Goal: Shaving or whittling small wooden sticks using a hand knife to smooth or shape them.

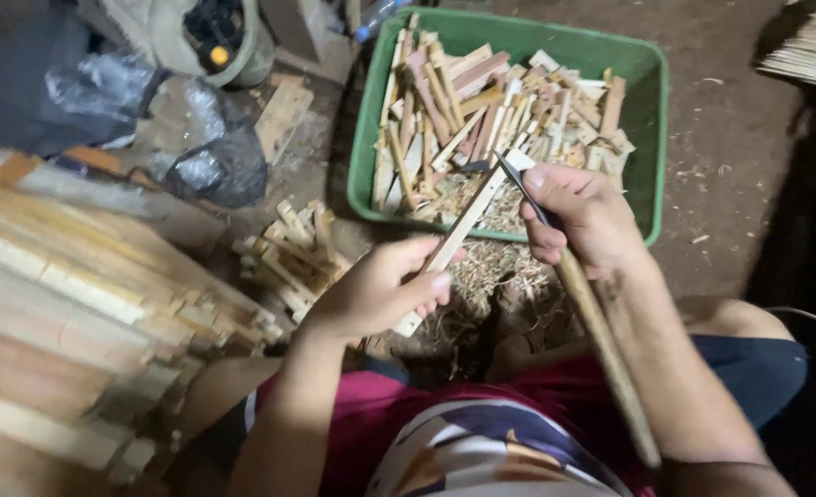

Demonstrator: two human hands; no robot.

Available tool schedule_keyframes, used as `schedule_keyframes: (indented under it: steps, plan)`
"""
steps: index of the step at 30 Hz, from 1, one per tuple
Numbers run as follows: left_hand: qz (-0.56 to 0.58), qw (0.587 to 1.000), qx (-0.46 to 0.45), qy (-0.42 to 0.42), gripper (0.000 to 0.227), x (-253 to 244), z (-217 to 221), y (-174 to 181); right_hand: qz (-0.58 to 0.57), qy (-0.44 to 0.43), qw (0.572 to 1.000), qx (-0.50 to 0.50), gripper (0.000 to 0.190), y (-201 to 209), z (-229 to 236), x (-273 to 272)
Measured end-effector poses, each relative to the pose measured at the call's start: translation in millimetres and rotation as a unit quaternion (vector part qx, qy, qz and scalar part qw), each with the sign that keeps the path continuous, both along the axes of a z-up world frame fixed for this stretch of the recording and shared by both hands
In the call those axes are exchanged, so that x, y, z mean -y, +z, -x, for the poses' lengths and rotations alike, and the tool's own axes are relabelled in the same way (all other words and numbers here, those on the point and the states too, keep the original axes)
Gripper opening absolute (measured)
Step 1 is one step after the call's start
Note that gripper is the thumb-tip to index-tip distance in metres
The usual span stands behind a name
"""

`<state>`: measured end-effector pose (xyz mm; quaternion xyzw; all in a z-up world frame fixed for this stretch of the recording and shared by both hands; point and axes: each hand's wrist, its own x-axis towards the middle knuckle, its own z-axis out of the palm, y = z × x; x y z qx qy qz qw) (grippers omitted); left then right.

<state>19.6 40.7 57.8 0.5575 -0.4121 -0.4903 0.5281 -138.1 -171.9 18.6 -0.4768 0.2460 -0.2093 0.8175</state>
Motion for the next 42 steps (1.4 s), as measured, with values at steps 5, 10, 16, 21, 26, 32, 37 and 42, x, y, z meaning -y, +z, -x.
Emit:
schedule_keyframes:
  steps: [5, 10, 16, 21, 26, 32, 37, 42]
  plan:
    - [0.051, 0.991, -0.122, -0.026, 0.032, 1.8, 10.1, -7.8, 0.053, 0.025, 0.996, -0.073, 0.025, 55.7, 31.5, 25.1]
    - [0.088, 0.971, -0.218, 0.045, 0.044, 24.4, 40.8, -14.6, 0.147, 0.072, 0.983, -0.084, 0.034, 83.4, 54.0, 64.7]
    - [0.117, 0.969, 0.154, 0.153, 0.041, 70.4, 67.3, -25.6, 0.065, 0.03, 0.996, -0.043, 0.019, 29.4, 57.5, 72.4]
    - [0.104, 0.944, 0.239, 0.203, 0.032, 106.7, 72.3, -48.3, -0.006, 0.062, 0.998, 0.022, 0.05, -46.9, 42.6, 48.1]
    - [0.074, 0.944, 0.259, 0.19, 0.037, 97.5, 75.0, -45.5, -0.011, 0.07, 0.997, 0.028, 0.048, -34.8, 47.4, 49.7]
    - [0.068, 0.946, 0.253, 0.192, 0.038, 102.1, 77.0, -53.8, -0.014, 0.066, 0.998, 0.018, 0.049, -45.6, 50.4, 48.8]
    - [0.125, 0.938, 0.256, 0.197, 0.032, 102.8, 75.5, -61.8, -0.035, 0.073, 0.996, 0.033, 0.053, -44.6, 54.0, 52.1]
    - [0.141, 0.946, 0.217, 0.197, 0.031, 50.7, 74.5, -77.3, -0.041, 0.06, 0.997, 0.008, 0.046, -78.6, 72.0, 62.3]
